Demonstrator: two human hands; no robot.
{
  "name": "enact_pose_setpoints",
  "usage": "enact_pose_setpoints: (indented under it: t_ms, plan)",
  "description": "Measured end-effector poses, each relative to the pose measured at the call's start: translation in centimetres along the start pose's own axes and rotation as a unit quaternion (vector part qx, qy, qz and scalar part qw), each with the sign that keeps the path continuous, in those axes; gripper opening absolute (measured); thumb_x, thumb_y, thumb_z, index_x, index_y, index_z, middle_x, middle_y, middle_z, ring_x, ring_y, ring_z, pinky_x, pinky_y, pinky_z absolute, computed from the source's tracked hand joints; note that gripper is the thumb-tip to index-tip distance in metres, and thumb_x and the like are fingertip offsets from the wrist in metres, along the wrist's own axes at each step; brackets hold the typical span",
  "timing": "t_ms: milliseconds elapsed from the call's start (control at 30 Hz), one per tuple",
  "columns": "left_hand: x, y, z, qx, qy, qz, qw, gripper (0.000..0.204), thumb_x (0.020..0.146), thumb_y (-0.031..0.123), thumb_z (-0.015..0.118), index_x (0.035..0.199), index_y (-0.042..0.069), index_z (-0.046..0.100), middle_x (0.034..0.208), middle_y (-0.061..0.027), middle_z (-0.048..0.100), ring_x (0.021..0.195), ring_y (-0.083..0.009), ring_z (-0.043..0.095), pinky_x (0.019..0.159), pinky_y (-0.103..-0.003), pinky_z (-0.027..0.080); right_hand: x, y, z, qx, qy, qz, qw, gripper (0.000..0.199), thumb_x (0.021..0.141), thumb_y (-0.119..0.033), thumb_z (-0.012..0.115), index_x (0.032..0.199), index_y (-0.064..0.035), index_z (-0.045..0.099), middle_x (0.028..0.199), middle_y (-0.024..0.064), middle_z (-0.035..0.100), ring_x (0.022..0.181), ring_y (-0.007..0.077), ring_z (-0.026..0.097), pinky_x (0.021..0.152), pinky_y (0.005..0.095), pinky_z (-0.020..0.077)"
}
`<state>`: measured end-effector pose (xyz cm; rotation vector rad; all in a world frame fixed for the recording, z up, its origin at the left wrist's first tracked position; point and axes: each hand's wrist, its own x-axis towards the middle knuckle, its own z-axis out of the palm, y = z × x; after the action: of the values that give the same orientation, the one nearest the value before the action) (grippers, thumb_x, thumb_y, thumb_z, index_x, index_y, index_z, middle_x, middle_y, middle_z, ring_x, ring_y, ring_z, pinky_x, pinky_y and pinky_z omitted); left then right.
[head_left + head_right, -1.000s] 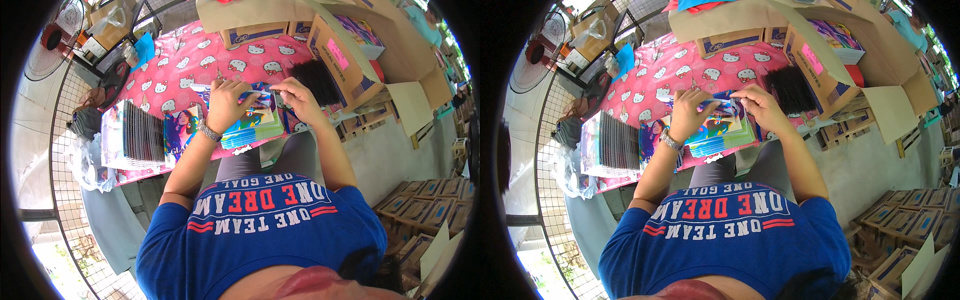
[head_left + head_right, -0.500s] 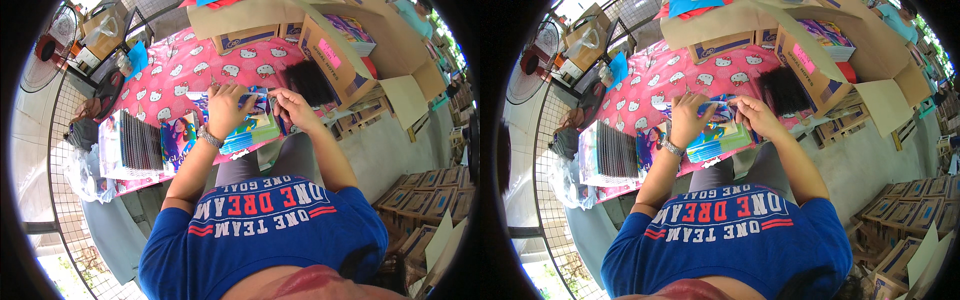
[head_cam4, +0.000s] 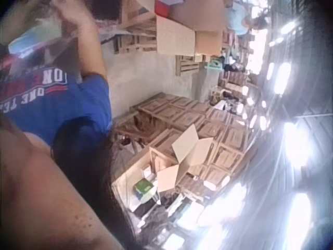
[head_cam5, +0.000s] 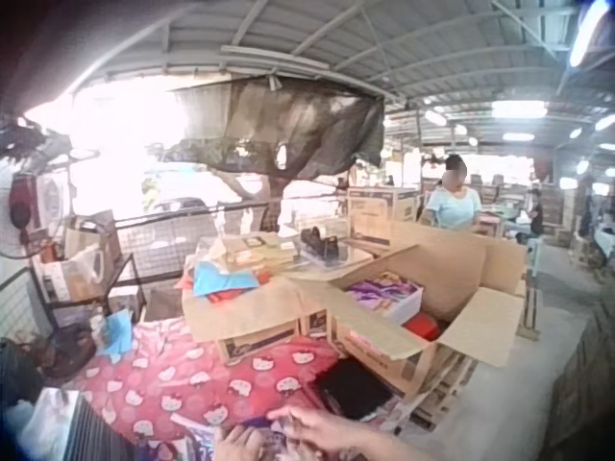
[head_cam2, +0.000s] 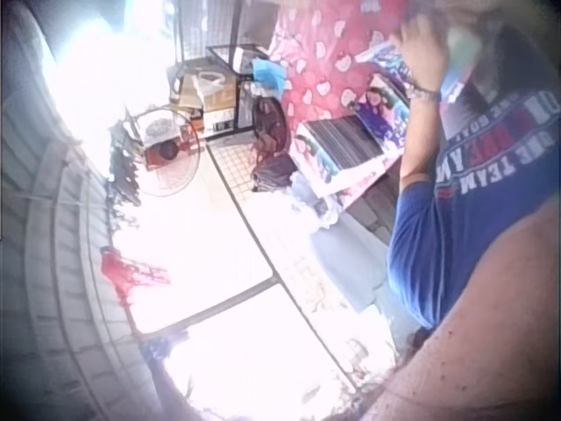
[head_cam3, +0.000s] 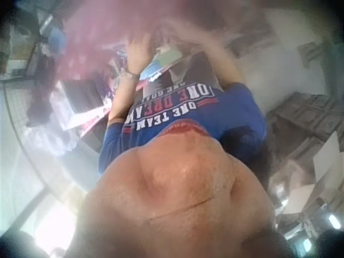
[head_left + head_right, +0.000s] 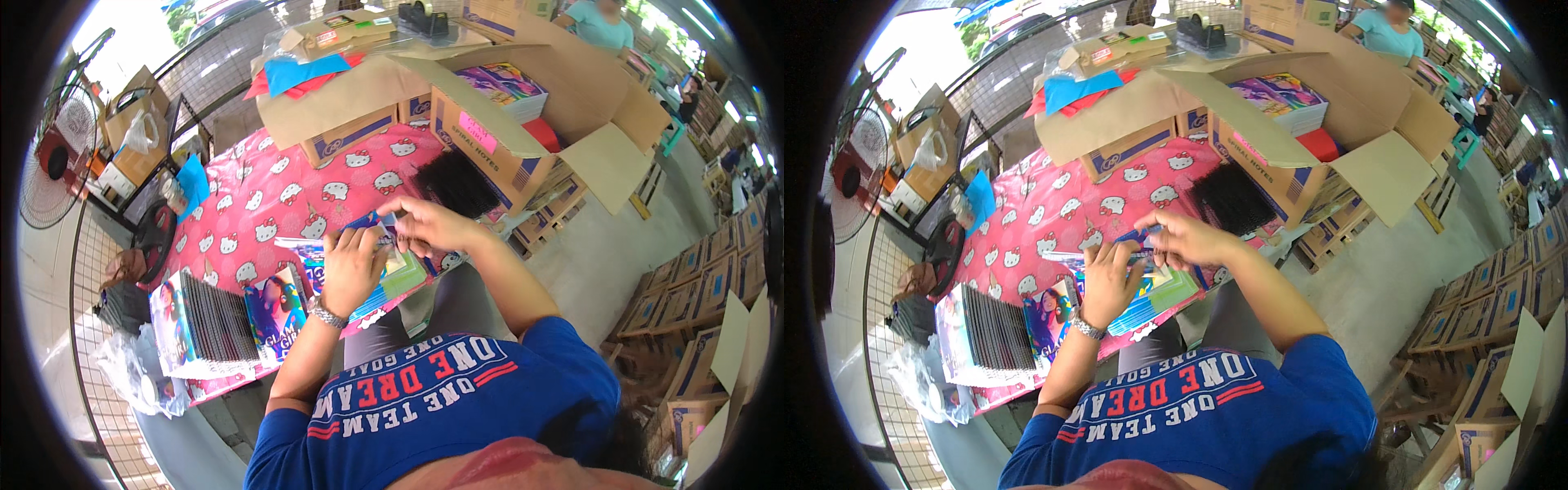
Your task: The person places colorful notebooks into a clear plastic bag and secures it with tape.
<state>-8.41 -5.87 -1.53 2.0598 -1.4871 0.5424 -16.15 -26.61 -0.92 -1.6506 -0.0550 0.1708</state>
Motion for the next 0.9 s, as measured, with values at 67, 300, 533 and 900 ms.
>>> enact_pose_setpoints:
  t_ms: [67, 300, 533, 900]
  plan:
    - [-0.2, -0.2, 0.0, -0.009, -0.009, -0.001, 1.0, 0.018, 0.085, 0.016, 0.067, 0.101, 0.011, 0.059, 0.084, -0.0064, 0.063, 0.082, -0.0269, 0.058, 0.08, -0.041, 0.037, 3.6, 4.9, -3.4, 0.249, -0.01, 0.013, 0.968, 0.041, 0.105, -0.035, 0.044, 0.138, -0.0101, 0.044, 0.087, 0.0106, 0.066, 0.072, 0.0169, 0.067, 0.061, 0.0311, 0.0565]
    - [0.9, 0.2, 0.7, -0.036, -0.02, 0.005, 0.999, 0.006, 0.089, 0.016, 0.063, 0.091, 0.01, 0.063, 0.082, -0.0065, 0.065, 0.079, -0.0265, 0.059, 0.078, -0.04, 0.037, 11.7, 26.4, -8.8, -0.339, 0.223, 0.099, 0.908, 0.043, 0.084, -0.049, 0.069, 0.111, -0.0165, 0.072, 0.128, 0.0203, 0.054, 0.121, 0.0364, 0.051, 0.103, 0.0439, 0.0422]
    - [-0.3, -0.2, -0.6, -0.036, -0.025, 0.021, 0.999, 0.02, 0.083, 0.02, 0.072, 0.096, 0.01, 0.06, 0.086, -0.0041, 0.066, 0.079, -0.0251, 0.059, 0.078, -0.039, 0.037, 11.8, 21.2, -7.0, -0.462, 0.165, -0.01, 0.871, 0.043, 0.081, -0.042, 0.069, 0.115, -0.0159, 0.072, 0.127, 0.019, 0.052, 0.124, 0.0397, 0.048, 0.106, 0.0466, 0.0405]
    - [-0.5, 0.2, 0.3, -0.029, -0.018, 0.018, 0.999, 0.022, 0.08, 0.018, 0.074, 0.096, 0.01, 0.062, 0.086, -0.0035, 0.066, 0.082, -0.0234, 0.059, 0.079, -0.039, 0.035, 14.8, 19.6, -5.6, -0.544, 0.204, 0.168, 0.796, 0.055, 0.078, -0.038, 0.069, 0.121, -0.0042, 0.063, 0.138, 0.0226, 0.048, 0.129, 0.0389, 0.045, 0.106, 0.0504, 0.0412]
